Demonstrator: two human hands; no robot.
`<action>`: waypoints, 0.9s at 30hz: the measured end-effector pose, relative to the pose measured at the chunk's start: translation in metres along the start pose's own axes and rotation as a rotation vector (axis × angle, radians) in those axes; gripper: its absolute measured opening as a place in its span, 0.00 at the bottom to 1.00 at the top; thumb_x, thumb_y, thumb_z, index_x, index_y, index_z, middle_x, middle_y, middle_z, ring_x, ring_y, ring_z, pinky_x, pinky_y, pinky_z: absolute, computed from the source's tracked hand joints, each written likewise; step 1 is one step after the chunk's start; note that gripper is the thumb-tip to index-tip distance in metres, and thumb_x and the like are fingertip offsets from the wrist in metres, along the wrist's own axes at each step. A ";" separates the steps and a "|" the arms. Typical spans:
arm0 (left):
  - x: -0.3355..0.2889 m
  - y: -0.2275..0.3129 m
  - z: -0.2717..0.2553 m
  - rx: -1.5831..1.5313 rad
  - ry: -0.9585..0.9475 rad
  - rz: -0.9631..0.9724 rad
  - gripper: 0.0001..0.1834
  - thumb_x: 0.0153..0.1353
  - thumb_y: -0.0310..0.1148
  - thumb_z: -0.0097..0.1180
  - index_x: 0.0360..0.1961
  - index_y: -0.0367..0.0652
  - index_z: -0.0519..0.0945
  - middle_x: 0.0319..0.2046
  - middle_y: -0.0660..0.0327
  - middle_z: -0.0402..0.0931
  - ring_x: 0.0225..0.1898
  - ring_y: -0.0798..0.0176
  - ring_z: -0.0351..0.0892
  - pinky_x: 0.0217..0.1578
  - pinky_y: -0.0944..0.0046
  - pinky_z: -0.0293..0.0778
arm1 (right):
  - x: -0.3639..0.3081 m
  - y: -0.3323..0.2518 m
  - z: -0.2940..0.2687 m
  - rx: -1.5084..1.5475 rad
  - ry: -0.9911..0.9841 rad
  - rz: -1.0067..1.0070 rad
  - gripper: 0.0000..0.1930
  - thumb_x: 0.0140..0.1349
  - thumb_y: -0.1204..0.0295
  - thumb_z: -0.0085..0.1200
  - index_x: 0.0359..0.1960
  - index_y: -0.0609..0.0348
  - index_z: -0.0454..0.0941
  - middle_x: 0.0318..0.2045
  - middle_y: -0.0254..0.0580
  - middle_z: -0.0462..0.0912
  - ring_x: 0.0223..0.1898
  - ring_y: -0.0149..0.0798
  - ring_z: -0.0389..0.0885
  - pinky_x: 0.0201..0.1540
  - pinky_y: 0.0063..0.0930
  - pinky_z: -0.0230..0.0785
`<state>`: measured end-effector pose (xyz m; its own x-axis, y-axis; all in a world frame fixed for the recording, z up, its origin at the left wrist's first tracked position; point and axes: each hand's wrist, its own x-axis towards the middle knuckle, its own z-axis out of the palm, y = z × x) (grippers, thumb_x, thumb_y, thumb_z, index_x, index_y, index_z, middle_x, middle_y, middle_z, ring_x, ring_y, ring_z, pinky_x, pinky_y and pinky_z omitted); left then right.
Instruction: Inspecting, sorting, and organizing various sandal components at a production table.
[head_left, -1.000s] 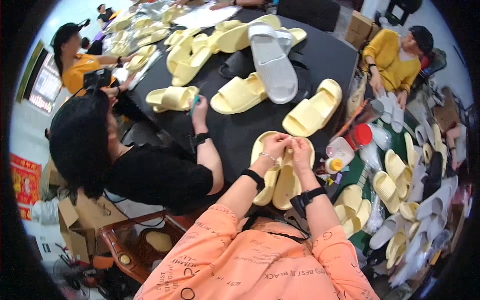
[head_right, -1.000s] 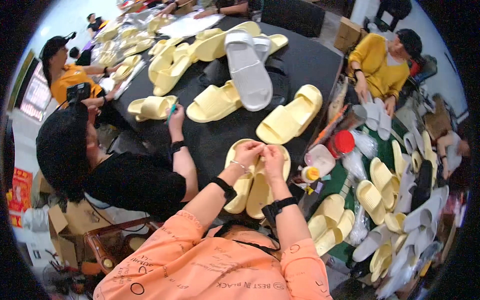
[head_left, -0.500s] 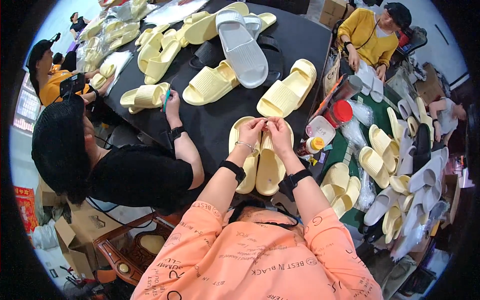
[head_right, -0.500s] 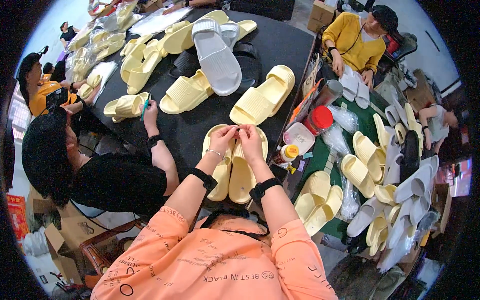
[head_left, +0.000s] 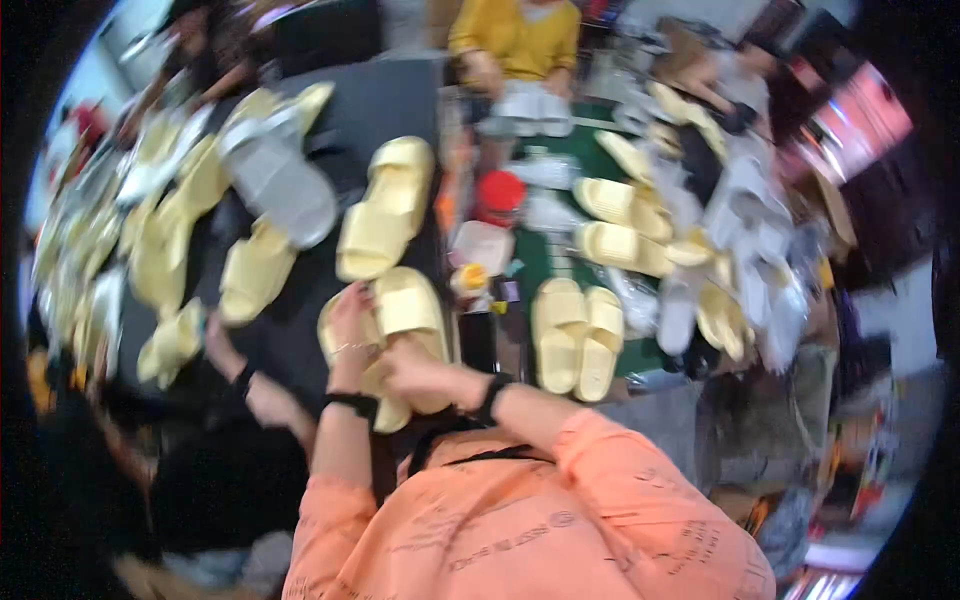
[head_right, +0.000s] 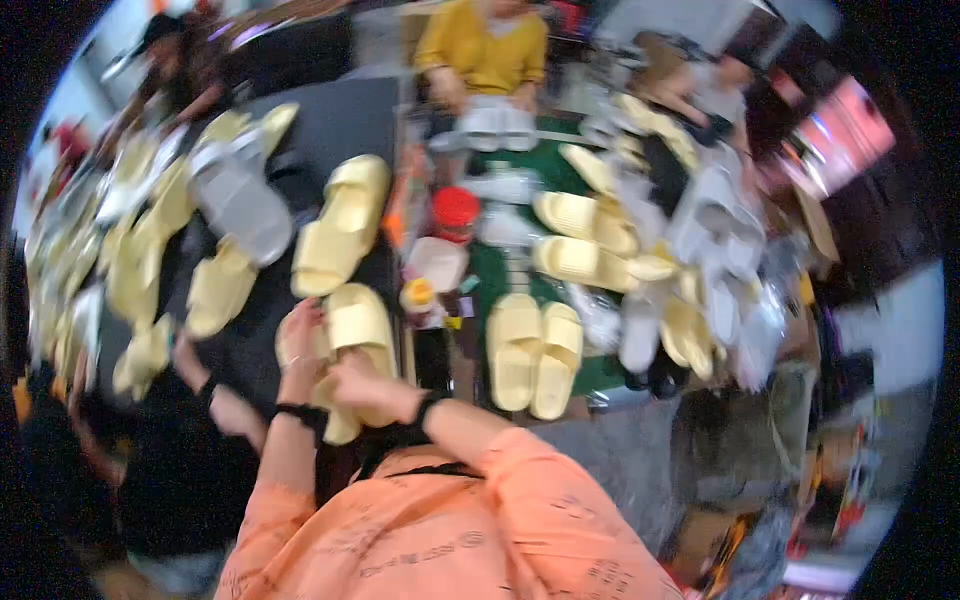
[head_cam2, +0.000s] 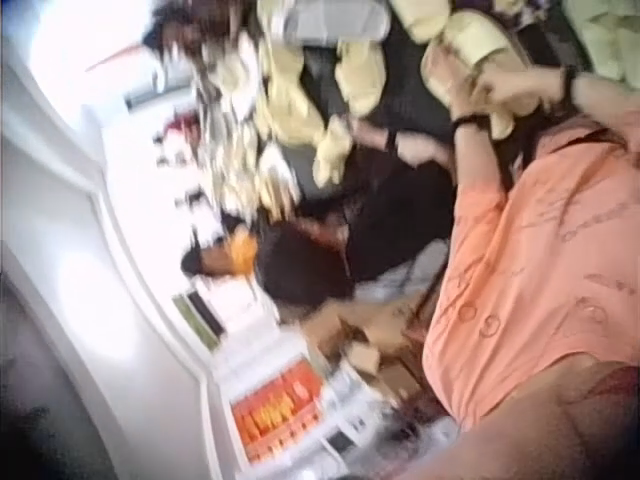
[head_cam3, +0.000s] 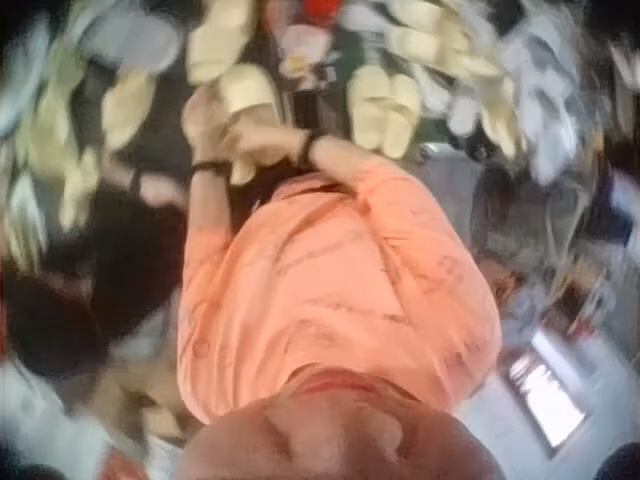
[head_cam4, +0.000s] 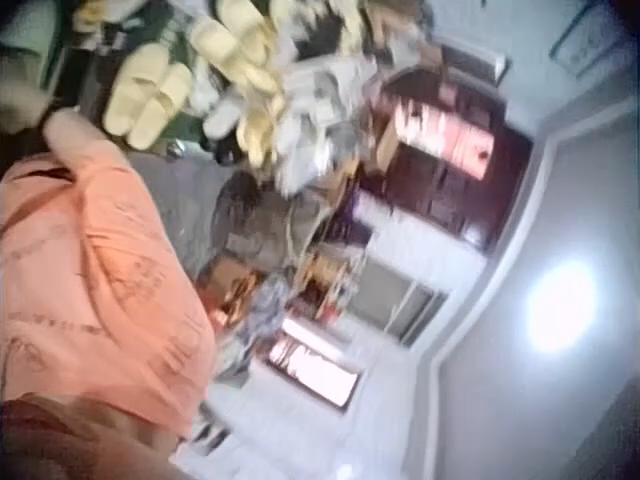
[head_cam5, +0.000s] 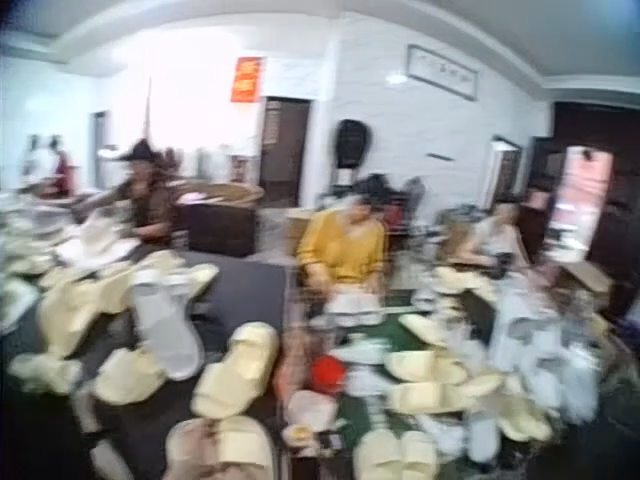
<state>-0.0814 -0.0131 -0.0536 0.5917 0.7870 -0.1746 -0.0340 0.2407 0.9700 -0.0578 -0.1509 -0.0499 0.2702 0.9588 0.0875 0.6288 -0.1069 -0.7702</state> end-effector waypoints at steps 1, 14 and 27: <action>0.000 0.009 0.009 0.228 -0.114 0.160 0.16 0.59 0.36 0.43 0.39 0.34 0.75 0.28 0.61 0.75 0.29 0.70 0.72 0.33 0.72 0.69 | 0.005 0.018 0.014 -0.091 -0.168 0.111 0.12 0.36 0.64 0.52 0.24 0.53 0.79 0.30 0.55 0.73 0.36 0.52 0.69 0.38 0.41 0.61; -0.079 0.094 0.045 0.235 -0.074 0.178 0.26 0.61 0.44 0.34 0.48 0.31 0.67 0.43 0.53 0.69 0.47 0.61 0.66 0.50 0.64 0.57 | -0.004 -0.014 -0.001 -0.265 -0.239 -0.067 0.13 0.45 0.65 0.48 0.21 0.65 0.77 0.25 0.53 0.77 0.28 0.49 0.75 0.33 0.39 0.66; -0.147 0.088 0.137 0.063 -0.015 0.222 0.16 0.56 0.27 0.47 0.14 0.47 0.56 0.12 0.71 0.52 0.15 0.77 0.49 0.18 0.76 0.48 | -0.200 0.005 -0.345 -0.282 0.532 0.056 0.22 0.42 0.67 0.52 0.39 0.67 0.66 0.34 0.55 0.69 0.37 0.53 0.69 0.39 0.40 0.62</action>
<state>-0.0607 -0.1854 0.0801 0.5875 0.8079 0.0462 -0.1141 0.0262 0.9931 0.1431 -0.4344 0.1464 0.5900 0.6944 0.4120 0.7527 -0.2884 -0.5919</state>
